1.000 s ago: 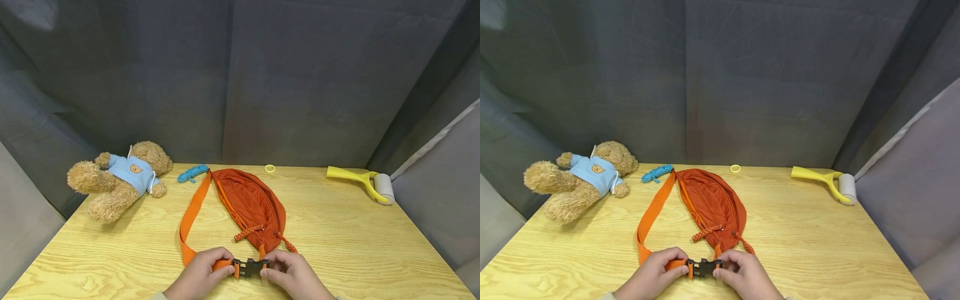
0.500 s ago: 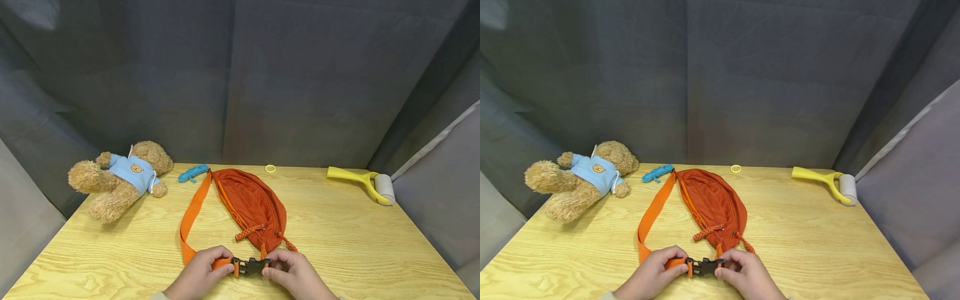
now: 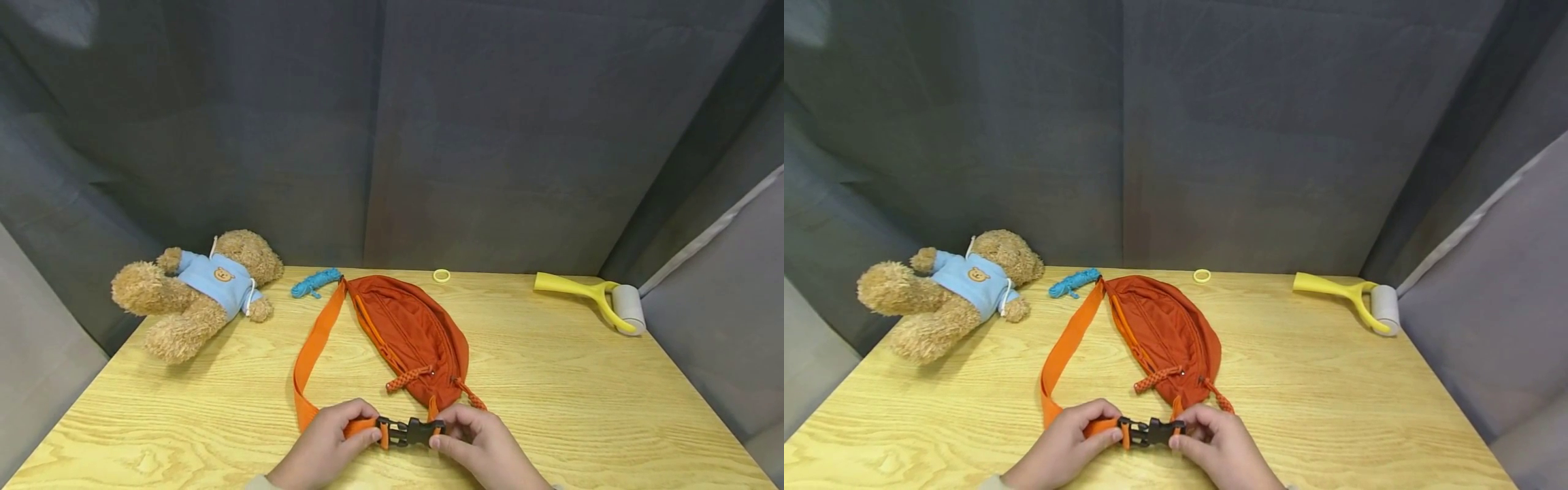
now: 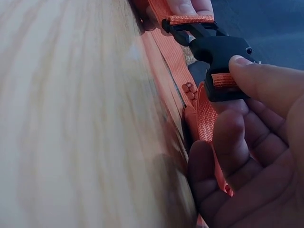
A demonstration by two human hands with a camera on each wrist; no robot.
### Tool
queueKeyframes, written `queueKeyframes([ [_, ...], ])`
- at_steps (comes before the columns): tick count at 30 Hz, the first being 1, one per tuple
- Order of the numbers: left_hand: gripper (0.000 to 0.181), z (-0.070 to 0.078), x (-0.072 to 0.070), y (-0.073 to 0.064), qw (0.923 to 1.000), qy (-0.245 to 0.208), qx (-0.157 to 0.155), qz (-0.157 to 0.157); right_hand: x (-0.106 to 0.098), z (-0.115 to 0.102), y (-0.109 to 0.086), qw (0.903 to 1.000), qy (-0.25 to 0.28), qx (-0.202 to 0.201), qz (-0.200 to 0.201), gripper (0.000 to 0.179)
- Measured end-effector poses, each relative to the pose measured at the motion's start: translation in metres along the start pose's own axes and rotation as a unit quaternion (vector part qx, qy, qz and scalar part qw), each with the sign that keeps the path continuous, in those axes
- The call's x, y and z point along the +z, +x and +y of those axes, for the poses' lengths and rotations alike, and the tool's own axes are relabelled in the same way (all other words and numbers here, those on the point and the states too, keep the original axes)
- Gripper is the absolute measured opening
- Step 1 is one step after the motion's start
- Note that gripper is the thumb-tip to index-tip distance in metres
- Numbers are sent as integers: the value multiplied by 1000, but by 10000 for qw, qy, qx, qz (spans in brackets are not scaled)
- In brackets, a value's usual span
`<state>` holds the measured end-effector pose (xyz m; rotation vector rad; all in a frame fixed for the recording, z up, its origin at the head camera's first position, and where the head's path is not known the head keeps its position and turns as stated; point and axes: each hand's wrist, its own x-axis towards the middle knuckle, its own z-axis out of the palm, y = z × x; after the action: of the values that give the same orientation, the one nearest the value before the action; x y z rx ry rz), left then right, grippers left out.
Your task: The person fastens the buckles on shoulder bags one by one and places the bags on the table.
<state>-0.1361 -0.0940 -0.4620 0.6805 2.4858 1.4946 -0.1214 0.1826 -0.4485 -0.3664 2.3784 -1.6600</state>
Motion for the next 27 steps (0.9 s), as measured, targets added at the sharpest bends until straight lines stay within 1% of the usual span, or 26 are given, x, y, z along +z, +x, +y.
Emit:
queueKeyframes([
  [4, 13, -1, 0, 0, 10000, -56, 37, 33, 0, 0, 0, 10000, -68, -51, 39, 20],
  [8, 14, -1, 0, 0, 10000, -63, 62, 45, 0, 0, 0, 10000, -29, 32, 44, 21],
  [20, 13, -1, 1, 0, 9996, 169, 169, 128, 0, 2, 0, 10000, 41, 13, -19, 20],
  [24, 13, 1, 0, 0, 9994, 176, 244, 186, 0, 1, -1, 10000, 36, -11, -34, 20],
  [27, 13, 0, 1, 0, 9995, 109, 251, 173, -1, 1, -2, 10000, 44, -6, -33, 20],
])
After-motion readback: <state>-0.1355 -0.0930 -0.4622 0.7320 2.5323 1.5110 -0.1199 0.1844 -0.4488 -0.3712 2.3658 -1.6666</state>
